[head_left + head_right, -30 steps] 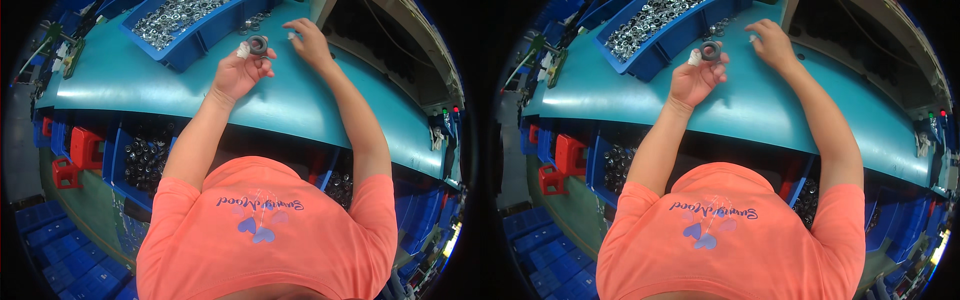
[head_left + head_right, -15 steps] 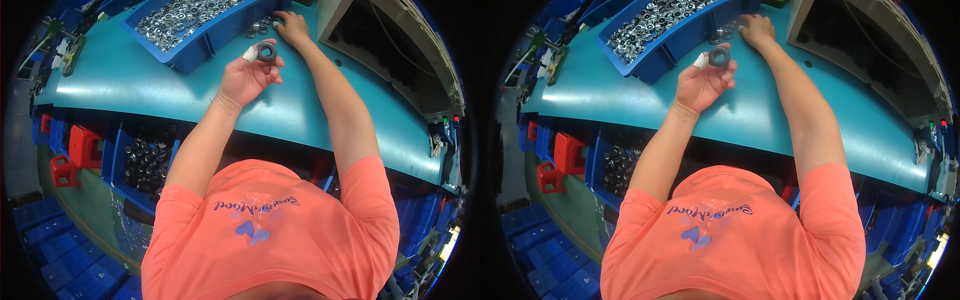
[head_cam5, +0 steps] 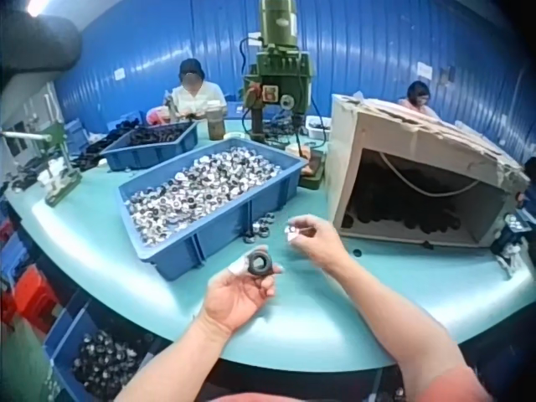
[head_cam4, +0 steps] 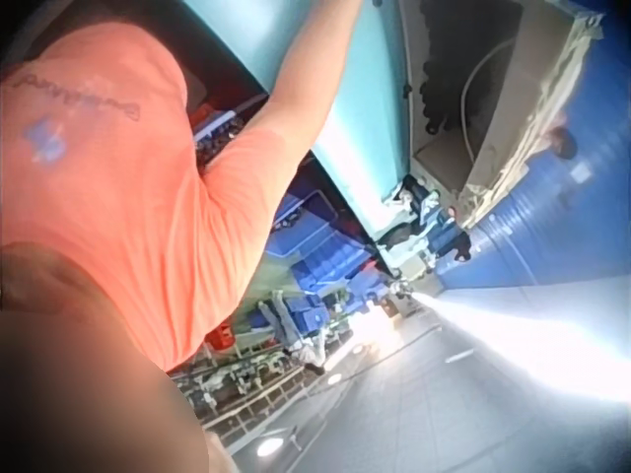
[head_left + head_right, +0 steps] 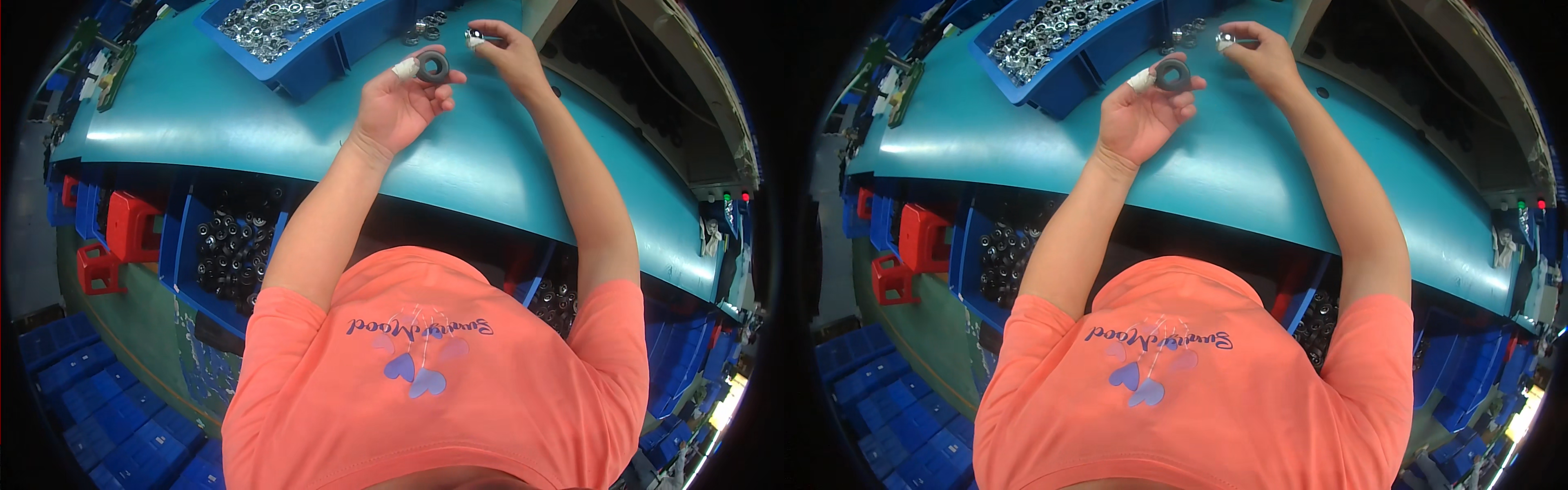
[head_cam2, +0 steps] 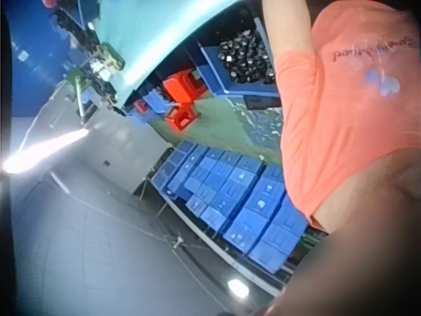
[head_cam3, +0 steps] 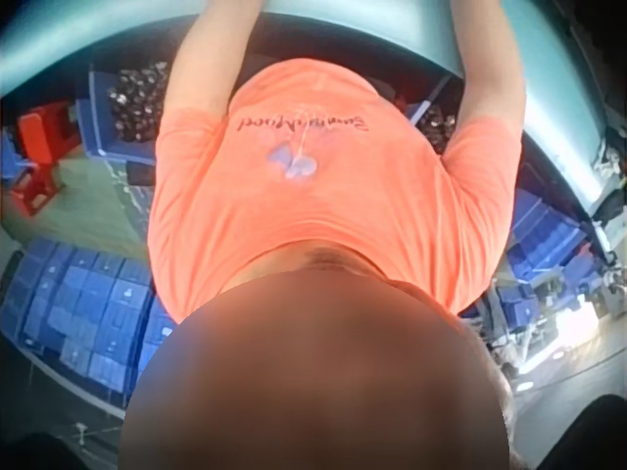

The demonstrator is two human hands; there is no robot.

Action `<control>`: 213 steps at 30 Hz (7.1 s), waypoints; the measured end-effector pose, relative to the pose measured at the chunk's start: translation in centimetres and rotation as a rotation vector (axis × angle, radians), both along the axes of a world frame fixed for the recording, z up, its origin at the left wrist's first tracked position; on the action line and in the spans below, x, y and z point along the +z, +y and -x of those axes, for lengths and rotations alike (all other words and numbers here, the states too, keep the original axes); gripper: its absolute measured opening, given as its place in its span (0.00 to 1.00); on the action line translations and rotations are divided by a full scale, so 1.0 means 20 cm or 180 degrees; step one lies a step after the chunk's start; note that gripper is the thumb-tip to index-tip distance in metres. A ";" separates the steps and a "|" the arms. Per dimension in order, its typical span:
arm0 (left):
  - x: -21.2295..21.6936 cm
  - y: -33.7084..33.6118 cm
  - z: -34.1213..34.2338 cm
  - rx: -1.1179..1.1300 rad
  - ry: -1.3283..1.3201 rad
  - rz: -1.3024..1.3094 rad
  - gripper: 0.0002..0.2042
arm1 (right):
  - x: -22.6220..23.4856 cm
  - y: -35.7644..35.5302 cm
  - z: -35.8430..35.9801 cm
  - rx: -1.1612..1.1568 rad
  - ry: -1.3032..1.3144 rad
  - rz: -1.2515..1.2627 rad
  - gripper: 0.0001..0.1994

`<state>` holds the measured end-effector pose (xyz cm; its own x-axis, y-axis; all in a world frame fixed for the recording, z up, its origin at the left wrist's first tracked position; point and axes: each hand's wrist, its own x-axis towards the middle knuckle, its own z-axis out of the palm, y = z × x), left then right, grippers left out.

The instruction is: Assembling small mechanical components, specifically inserting small silver parts into bearings or rings at a workstation.

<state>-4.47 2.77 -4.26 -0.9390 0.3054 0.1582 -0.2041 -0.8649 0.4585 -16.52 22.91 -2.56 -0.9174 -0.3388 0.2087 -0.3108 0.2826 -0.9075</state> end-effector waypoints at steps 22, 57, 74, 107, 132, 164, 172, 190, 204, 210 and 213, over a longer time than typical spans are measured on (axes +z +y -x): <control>-0.04 0.03 0.00 0.0079 -0.0129 0.0542 0.22 | 0.06 0.10 -0.42 0.0209 -0.0651 0.1009 0.20; 0.00 0.13 -0.05 0.0648 0.0174 0.1834 0.20 | 0.06 0.04 -0.49 -0.0009 0.1248 -0.0400 0.15; 0.01 0.17 -0.06 0.0914 0.0310 0.2348 0.18 | 0.04 -0.01 -0.53 -0.0022 0.0808 0.0322 0.15; 0.06 0.20 -0.09 0.1723 0.0228 0.3033 0.07 | -0.08 0.03 -0.49 0.0496 -0.0354 0.0688 0.11; 0.07 0.18 -0.11 0.1536 -0.0099 0.3015 0.13 | -0.08 0.00 -0.47 0.0178 -0.0324 0.0575 0.12; 0.05 0.21 -0.12 0.2100 0.1187 0.4170 0.22 | -0.05 0.03 -0.43 0.0541 -0.1651 0.1472 0.17; 0.08 0.23 -0.15 0.2112 0.0946 0.4180 0.22 | -0.02 0.04 -0.43 0.0580 -0.1797 0.1528 0.16; 0.06 0.20 -0.12 0.1574 0.0502 0.3341 0.24 | 0.03 0.07 -0.44 0.0922 -0.1733 0.1562 0.20; 0.17 -0.64 -0.90 0.3247 0.0321 0.5603 0.26 | 0.09 0.67 0.04 -0.1419 0.0443 -0.1358 0.21; -0.05 -1.24 -1.56 0.3784 -0.1514 0.7230 0.30 | -0.01 0.67 0.27 -0.1586 0.0321 -0.2206 0.28; 0.01 -1.06 -1.40 0.3934 -0.1119 0.6115 0.26 | -0.03 0.65 0.28 -0.1585 0.0179 -0.2410 0.29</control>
